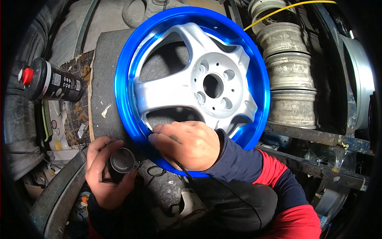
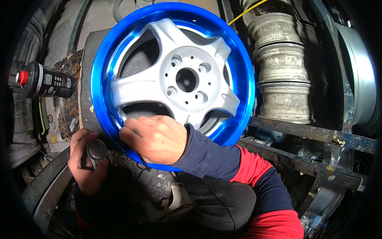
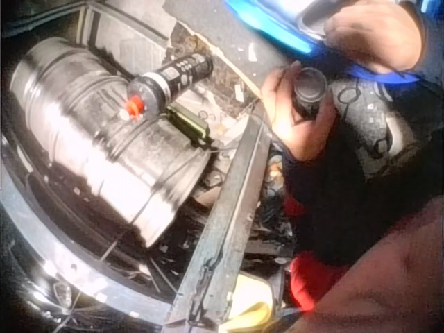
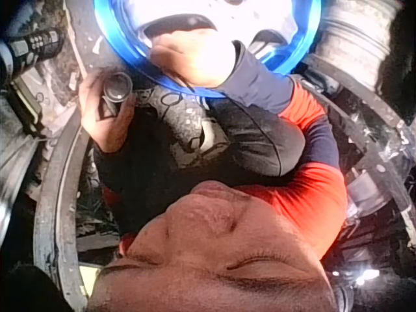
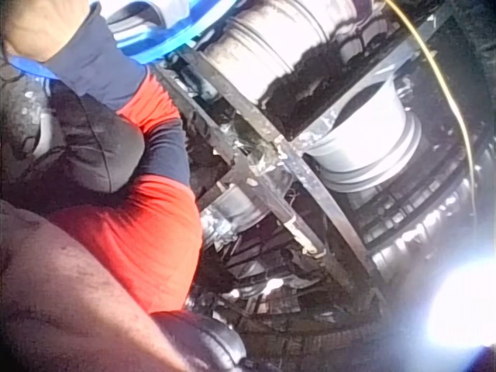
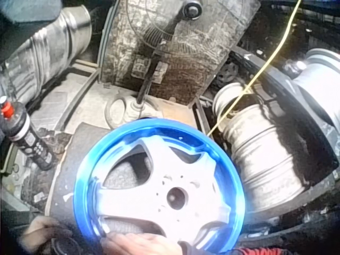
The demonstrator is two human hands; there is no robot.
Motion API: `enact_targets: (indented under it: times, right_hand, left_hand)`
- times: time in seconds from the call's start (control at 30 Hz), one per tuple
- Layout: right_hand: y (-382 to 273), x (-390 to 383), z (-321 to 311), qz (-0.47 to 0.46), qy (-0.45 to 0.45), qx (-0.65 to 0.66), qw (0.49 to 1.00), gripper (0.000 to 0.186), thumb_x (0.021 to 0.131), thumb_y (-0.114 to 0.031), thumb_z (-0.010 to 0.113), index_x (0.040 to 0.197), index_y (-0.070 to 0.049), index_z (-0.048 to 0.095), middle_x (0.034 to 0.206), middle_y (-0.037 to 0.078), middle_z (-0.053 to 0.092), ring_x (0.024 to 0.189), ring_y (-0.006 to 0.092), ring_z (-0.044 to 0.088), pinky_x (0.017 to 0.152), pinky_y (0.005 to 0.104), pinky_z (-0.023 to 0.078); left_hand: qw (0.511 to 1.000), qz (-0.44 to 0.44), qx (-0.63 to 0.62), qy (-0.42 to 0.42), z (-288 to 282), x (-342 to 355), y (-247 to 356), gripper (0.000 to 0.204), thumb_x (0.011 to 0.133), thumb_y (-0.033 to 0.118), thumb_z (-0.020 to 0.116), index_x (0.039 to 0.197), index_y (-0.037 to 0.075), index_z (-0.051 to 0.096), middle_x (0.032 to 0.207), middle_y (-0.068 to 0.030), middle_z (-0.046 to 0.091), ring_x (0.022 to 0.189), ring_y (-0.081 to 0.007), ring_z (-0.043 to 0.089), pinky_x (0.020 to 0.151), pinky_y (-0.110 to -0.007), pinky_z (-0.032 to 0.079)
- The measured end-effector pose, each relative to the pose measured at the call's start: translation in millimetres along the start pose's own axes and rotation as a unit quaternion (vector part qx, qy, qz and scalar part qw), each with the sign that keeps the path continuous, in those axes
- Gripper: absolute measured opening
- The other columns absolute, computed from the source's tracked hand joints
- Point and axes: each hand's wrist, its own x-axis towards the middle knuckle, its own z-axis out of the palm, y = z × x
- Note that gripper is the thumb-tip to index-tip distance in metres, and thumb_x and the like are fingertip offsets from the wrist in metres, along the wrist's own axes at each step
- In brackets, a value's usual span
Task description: The person applies paint to the outer edge of a car rim using a small brush after dipping the brush into a small container of silver paint.
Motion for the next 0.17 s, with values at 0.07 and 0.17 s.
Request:
enact_targets:
  times: [0.07, 0.17]
  right_hand:
    - [0.4, -0.2, 0.1, 0.003, -0.008, 0.000, 1.000, 0.017, 0.080, -0.009, 0.065, 0.096, -0.003, 0.064, 0.087, 0.009, 0.055, 0.071, 0.0240, 0.062, 0.060, 0.0354, 0.054]
    - [0.1, -0.3, 1.9, 0.002, 0.005, -0.005, 1.000, 0.018, 0.080, -0.009, 0.065, 0.097, -0.003, 0.064, 0.086, 0.009, 0.055, 0.071, 0.0237, 0.062, 0.060, 0.0353, 0.055]
  left_hand:
    - [1.000, -0.003, -0.007, 0.003, 1.0, -1.1, -1.0, 0.061, 0.063, 0.003, 0.079, 0.122, -0.001, 0.067, 0.125, -0.0179, 0.058, 0.111, -0.0288, 0.063, 0.097, -0.037, 0.050]
    - [1.000, 0.013, -0.001, 0.004, 0.2, -0.4, -0.7, 0.059, 0.065, 0.003, 0.079, 0.123, 0.000, 0.067, 0.126, -0.0176, 0.058, 0.111, -0.0294, 0.062, 0.097, -0.037, 0.049]
